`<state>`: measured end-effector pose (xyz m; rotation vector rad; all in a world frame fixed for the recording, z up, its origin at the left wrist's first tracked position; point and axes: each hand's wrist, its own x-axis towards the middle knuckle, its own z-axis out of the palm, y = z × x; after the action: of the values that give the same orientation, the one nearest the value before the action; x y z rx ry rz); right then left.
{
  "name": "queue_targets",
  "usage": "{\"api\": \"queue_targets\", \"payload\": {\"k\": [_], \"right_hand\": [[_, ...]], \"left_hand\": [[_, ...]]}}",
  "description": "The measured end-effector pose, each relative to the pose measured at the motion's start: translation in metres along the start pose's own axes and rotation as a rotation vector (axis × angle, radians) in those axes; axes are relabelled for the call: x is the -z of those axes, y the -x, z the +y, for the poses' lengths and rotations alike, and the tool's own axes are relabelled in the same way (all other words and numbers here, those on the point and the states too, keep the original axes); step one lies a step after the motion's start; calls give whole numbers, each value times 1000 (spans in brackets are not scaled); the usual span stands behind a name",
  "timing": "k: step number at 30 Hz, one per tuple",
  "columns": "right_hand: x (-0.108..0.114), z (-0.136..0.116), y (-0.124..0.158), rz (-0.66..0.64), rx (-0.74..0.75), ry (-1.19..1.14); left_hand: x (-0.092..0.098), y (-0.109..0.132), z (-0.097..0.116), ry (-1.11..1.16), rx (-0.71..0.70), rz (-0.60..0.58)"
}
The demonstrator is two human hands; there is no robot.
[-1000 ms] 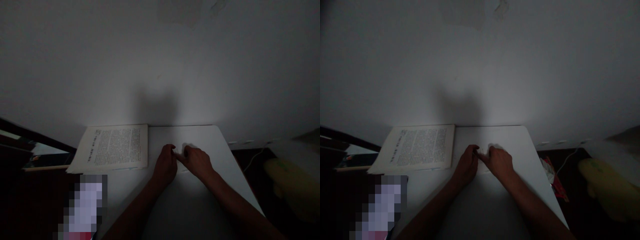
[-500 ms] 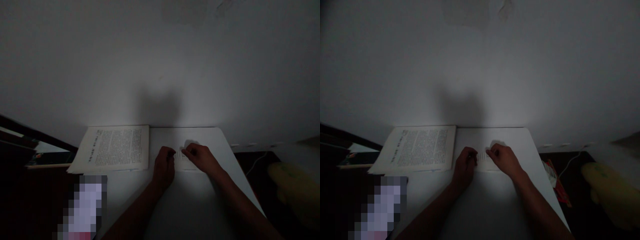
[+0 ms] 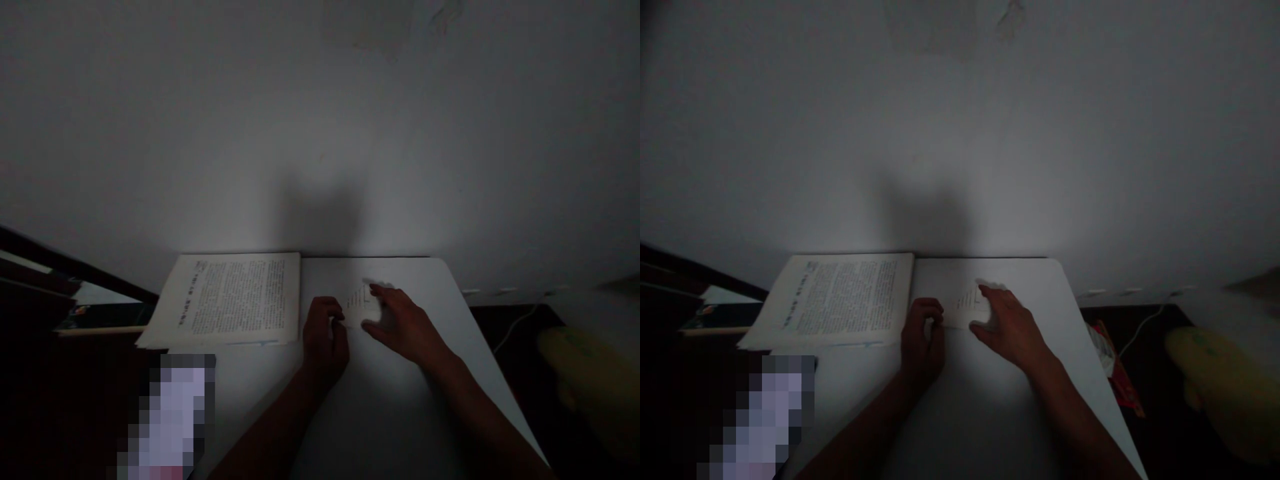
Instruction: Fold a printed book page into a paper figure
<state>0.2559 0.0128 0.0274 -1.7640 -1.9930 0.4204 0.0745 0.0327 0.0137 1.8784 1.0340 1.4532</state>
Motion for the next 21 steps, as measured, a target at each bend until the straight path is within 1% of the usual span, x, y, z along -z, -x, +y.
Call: {"api": "queue_targets", "payload": {"k": [3,10,14,21], "right_hand": [[-2,-1,-1,16,17,5],[-4,1,-5,7,48,2],[-5,0,-7,9,48,11],[-7,-2,-10,18,48,32]], "left_hand": [[0,-1,-2,-37,0,18],[-6,-2,-6,-77,73,-48],[-9,-4,-8,-103,77,-81],[-10,-9,-11,-157,126,-96]]}}
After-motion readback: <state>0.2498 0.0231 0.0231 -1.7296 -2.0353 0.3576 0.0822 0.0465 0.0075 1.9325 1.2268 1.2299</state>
